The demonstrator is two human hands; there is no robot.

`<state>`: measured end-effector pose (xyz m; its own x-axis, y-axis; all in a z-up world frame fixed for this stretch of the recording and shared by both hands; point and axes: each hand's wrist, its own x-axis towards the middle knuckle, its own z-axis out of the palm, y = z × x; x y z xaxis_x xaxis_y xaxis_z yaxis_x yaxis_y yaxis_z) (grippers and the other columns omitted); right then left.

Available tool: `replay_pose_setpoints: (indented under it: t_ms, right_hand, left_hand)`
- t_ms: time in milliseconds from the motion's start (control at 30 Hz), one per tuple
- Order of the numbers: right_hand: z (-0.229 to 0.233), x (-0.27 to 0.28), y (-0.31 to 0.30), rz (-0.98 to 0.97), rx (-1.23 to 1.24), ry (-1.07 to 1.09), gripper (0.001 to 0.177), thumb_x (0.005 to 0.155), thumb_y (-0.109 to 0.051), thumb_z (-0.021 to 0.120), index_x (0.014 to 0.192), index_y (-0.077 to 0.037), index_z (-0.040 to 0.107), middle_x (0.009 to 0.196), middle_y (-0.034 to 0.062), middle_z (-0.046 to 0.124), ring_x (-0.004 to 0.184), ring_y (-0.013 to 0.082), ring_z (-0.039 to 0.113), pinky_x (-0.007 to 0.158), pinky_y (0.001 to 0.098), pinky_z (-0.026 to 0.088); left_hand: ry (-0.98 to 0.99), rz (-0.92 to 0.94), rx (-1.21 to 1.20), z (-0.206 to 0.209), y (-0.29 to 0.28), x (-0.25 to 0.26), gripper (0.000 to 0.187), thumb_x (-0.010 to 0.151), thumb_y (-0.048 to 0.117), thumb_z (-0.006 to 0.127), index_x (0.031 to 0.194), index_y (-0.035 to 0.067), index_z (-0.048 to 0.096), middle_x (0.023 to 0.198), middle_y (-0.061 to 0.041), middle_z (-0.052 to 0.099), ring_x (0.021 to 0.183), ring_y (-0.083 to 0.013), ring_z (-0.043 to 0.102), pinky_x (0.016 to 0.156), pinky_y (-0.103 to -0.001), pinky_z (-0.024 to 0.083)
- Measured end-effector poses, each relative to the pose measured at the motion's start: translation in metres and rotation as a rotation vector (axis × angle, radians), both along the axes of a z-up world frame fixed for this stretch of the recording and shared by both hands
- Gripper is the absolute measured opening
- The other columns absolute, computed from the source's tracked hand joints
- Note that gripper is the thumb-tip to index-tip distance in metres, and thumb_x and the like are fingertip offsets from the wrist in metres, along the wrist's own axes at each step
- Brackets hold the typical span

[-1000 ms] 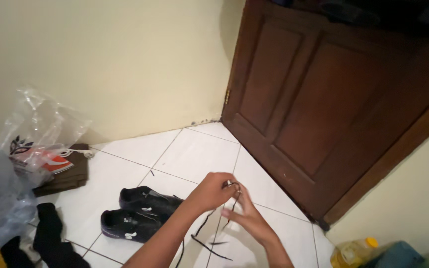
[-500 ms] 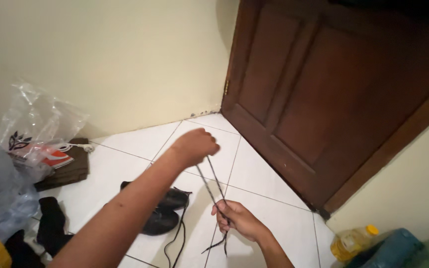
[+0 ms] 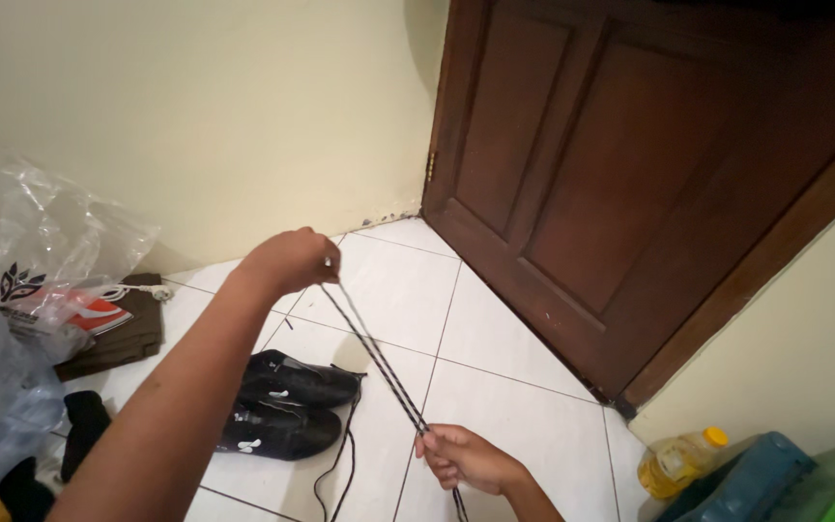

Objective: The person removes old shoelaces from a pair of black shoes, untangles them, and then threads new shoelaces through the eyelets of both shoes. The person handles the shoes and laces by hand throughout the process.

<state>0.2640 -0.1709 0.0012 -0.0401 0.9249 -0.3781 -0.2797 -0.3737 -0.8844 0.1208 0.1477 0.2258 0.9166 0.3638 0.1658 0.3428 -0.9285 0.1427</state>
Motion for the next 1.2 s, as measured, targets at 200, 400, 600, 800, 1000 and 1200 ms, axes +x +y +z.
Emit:
replay_pose_setpoints:
  t_ms: [200, 400, 600, 800, 1000, 1200]
  right_hand:
    - [-0.026, 0.0, -0.026, 0.036, -0.146, -0.099, 0.025, 0.108, -0.029, 0.049, 0.101, -0.009, 0.062, 0.068, -0.003, 0.038, 0.06, 0.0107, 0.035, 0.058, 0.0269, 0.035]
    - [-0.097, 0.008, -0.049, -0.001, -0.382, -0.421, 0.022, 0.099, -0.024, 0.049, 0.101, -0.015, 0.069, 0.079, -0.007, 0.062, 0.076, 0.003, 0.059, 0.072, 0.0186, 0.047]
    - [-0.17, 0.023, -0.024, -0.175, -0.391, -0.49, 0.029, 0.099, -0.032, 0.06, 0.103, -0.004, 0.066, 0.082, 0.0118, 0.059, 0.078, 0.0218, 0.057, 0.074, 0.037, 0.046]
    - [-0.135, -0.004, -0.034, 0.084, -0.395, -0.904, 0.041, 0.098, -0.042, 0.062, 0.114, -0.004, 0.066, 0.102, 0.0153, 0.07, 0.103, 0.0253, 0.067, 0.094, 0.0393, 0.049]
    - [-0.079, -0.042, -0.041, 0.288, -0.363, -0.844, 0.042, 0.096, -0.039, 0.063, 0.122, -0.007, 0.066, 0.113, 0.0153, 0.07, 0.114, 0.028, 0.066, 0.101, 0.0382, 0.049]
    - [-0.097, -0.046, -0.019, 0.302, -0.077, -1.015, 0.029, 0.095, -0.033, 0.065, 0.108, -0.009, 0.074, 0.113, 0.0199, 0.07, 0.113, 0.0328, 0.065, 0.1, 0.0399, 0.048]
  left_hand:
    - [0.035, 0.179, 0.128, -0.038, 0.02, -0.001, 0.026, 0.085, 0.04, 0.079, 0.093, 0.015, 0.079, 0.096, -0.011, 0.075, 0.095, -0.0305, 0.072, 0.081, -0.044, 0.057]
    - [-0.188, 0.445, -0.229, -0.143, 0.038, 0.072, 0.033, 0.081, 0.032, 0.083, 0.087, 0.0, 0.074, 0.09, -0.021, 0.075, 0.081, -0.0353, 0.075, 0.073, -0.045, 0.059]
    - [0.245, 0.368, -0.398, -0.287, 0.018, 0.113, 0.052, 0.076, 0.032, 0.083, 0.112, -0.005, 0.075, 0.11, -0.022, 0.072, 0.102, -0.034, 0.071, 0.088, -0.039, 0.057]
    - [0.539, 0.41, -0.259, -0.421, -0.098, -0.02, 0.029, 0.091, 0.023, 0.06, 0.11, 0.008, 0.075, 0.118, -0.015, 0.072, 0.11, -0.0304, 0.071, 0.086, -0.043, 0.061]
    - [0.272, 0.471, -0.329, -0.474, -0.146, -0.082, 0.03, 0.089, 0.023, 0.062, 0.114, 0.007, 0.062, 0.112, -0.016, 0.07, 0.098, -0.0313, 0.073, 0.08, -0.044, 0.06]
    - [0.243, 0.27, -0.154, -0.496, -0.19, -0.052, 0.042, 0.091, 0.024, 0.059, 0.128, 0.005, 0.053, 0.114, -0.019, 0.062, 0.086, -0.0354, 0.073, 0.06, -0.05, 0.061]
